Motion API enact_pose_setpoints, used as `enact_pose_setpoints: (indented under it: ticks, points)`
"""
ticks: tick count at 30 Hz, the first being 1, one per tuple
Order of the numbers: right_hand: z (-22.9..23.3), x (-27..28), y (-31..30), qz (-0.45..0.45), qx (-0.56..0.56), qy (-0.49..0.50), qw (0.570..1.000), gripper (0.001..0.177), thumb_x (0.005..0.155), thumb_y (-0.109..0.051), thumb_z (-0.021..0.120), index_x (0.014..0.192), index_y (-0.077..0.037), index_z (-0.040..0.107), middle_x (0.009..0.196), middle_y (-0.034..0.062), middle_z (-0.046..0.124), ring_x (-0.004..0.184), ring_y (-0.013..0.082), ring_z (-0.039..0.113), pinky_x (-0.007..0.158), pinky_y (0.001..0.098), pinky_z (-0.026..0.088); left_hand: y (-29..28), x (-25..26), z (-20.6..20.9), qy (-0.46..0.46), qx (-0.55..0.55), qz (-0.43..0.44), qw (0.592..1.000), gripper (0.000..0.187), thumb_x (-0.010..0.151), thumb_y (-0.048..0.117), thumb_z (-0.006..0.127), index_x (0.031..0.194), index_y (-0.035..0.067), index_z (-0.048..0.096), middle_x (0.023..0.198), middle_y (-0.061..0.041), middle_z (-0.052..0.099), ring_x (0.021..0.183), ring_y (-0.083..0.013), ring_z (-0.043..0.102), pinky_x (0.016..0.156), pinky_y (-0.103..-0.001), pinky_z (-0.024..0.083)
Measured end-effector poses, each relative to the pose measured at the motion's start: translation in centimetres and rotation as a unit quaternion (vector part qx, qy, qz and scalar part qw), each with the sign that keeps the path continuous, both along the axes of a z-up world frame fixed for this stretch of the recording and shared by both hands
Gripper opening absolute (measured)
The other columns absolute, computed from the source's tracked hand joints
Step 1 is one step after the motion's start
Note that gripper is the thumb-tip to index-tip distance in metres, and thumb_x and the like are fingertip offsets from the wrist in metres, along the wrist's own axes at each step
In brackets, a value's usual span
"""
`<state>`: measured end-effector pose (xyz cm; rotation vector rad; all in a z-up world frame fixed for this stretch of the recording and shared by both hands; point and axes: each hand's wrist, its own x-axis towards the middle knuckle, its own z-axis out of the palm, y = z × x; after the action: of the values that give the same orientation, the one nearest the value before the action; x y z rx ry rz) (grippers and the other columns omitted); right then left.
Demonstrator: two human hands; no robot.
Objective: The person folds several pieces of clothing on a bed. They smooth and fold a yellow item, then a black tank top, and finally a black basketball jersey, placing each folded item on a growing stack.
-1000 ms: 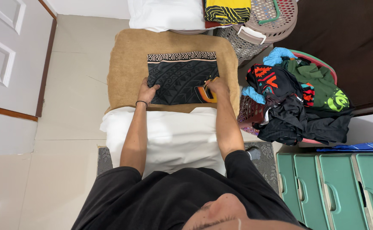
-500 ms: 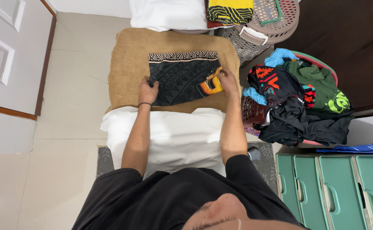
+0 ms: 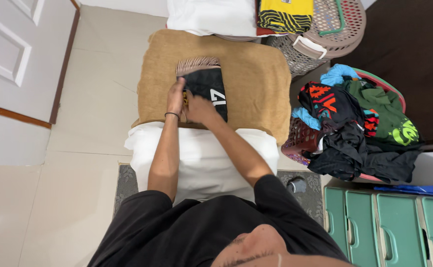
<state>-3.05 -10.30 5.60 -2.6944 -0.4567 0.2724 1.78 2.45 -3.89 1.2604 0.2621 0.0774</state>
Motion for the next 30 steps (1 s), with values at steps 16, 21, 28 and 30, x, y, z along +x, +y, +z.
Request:
enact_pose_setpoints:
  ticks: [16, 21, 28, 30]
  points:
    - [-5.8, -1.4, -9.0, -0.056, 0.075, 0.041, 0.995, 0.03, 0.087, -0.026, 0.074, 0.11, -0.007, 0.071, 0.096, 0.0134, 0.075, 0.093, 0.0331, 0.07, 0.084, 0.0448, 0.056, -1.1, 1.2, -1.3, -0.145, 0.085, -0.073, 0.983, 0.063, 0.088, -0.004, 0.062, 0.148, -0.002, 0.044, 0.144, -0.016, 0.06, 0.133, -0.0235, 0.057, 0.109, -0.031, 0.045]
    - [-5.9, 3.4, -9.9, -0.098, 0.183, -0.044, 0.977, 0.019, 0.097, -0.021, 0.064, 0.105, -0.006, 0.073, 0.1, 0.0142, 0.075, 0.092, 0.0331, 0.071, 0.083, 0.0444, 0.057, 0.0, 1.4, -2.6, -0.04, 0.096, -0.041, 0.994, 0.055, 0.087, -0.004, 0.062, 0.142, -0.006, 0.051, 0.136, -0.021, 0.066, 0.124, -0.0273, 0.064, 0.105, -0.032, 0.05]
    - [-6.5, 14.4, -9.3, -0.107, 0.143, -0.207, 0.962, 0.035, 0.096, -0.027, 0.067, 0.125, -0.008, 0.067, 0.125, 0.0224, 0.061, 0.116, 0.0434, 0.056, 0.097, 0.0506, 0.048, -0.3, 0.6, -1.9, -0.036, 0.152, -0.038, 0.987, 0.068, 0.083, -0.004, 0.063, 0.149, -0.004, 0.043, 0.143, -0.016, 0.058, 0.127, -0.0256, 0.06, 0.104, -0.033, 0.049]
    - [-7.1, 15.9, -9.2, -0.115, 0.144, -0.204, 0.961, 0.04, 0.093, -0.029, 0.068, 0.127, -0.01, 0.067, 0.128, 0.0232, 0.059, 0.117, 0.0449, 0.053, 0.095, 0.0522, 0.046, -0.3, 0.5, -2.1, 0.0, 0.142, -0.034, 0.989, 0.072, 0.082, -0.003, 0.062, 0.15, -0.001, 0.04, 0.146, -0.013, 0.053, 0.125, -0.0244, 0.059, 0.097, -0.034, 0.053]
